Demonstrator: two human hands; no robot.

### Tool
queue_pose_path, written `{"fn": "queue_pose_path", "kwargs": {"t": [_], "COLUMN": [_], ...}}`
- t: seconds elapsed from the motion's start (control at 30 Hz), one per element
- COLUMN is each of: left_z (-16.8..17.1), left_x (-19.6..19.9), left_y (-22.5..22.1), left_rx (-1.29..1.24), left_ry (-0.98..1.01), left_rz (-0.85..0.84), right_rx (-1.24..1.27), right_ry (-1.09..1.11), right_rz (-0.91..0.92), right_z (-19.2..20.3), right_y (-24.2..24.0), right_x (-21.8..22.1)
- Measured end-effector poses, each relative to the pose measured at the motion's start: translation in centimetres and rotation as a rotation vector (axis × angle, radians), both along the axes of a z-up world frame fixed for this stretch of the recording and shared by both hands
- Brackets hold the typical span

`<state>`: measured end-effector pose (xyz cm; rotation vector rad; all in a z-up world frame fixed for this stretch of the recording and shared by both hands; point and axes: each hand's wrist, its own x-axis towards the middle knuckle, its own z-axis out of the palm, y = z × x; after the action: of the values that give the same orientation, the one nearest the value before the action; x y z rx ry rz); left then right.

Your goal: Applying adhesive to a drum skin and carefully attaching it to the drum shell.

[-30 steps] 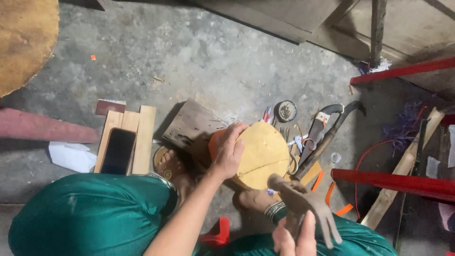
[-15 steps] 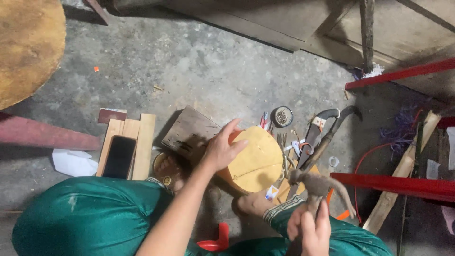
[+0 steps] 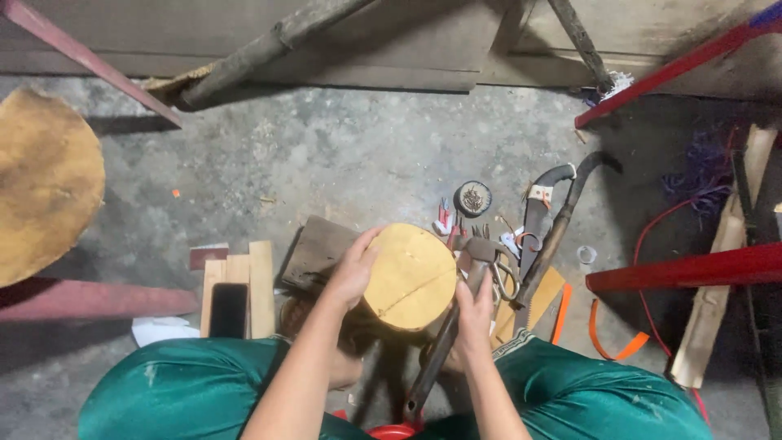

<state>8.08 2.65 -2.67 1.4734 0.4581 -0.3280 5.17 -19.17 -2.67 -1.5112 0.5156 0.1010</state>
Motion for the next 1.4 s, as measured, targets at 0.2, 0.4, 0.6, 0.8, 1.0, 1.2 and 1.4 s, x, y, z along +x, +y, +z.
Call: {"fn": "queue_pose_path", "kwargs": {"t": [0.2, 0.4, 0.6, 0.8, 1.0, 1.2, 1.4], "left_z": [4.1, 7.1, 2.5, 2.6, 2.1, 1.5, 1.2], "left_x": [-3.2, -2.0, 0.9, -0.2, -0.9, -2.5, -3.6], "left_y": [-2.1, -0.2, 1.0, 0.5, 1.7, -1.7, -3.1], "left_rx": [-0.152, 0.237, 0.626, 0.278, 0.265, 0.435, 0.744], "left_ry": [0.081, 0.311, -0.127, 0.008, 0.023, -0.128, -0.501], "left_rz": [0.407, 0.189, -0.213, -0.054, 0.21, 0.187, 0.238], "right_rx": [-0.125, -0.425, -0.381, -0.268, -0.316, -0.329, -0.468], "right_ry": [-0.087, -0.279, -0.008, 0.262, 0.119, 0.125, 0.251], "right_rz": [0.155, 0.416, 0.216, 0.394, 0.393, 0.355, 0.532], "right_z": [-3.3, 0.3, 11.3, 9.4, 8.8, 10.8, 10.7], "right_y": [-1.9, -0.6, -4.6, -7.0, -5.3, -5.9, -5.9], "right_x": [6.1, 7.9, -2.0, -10.3, -8.1, -7.0, -7.6]}}
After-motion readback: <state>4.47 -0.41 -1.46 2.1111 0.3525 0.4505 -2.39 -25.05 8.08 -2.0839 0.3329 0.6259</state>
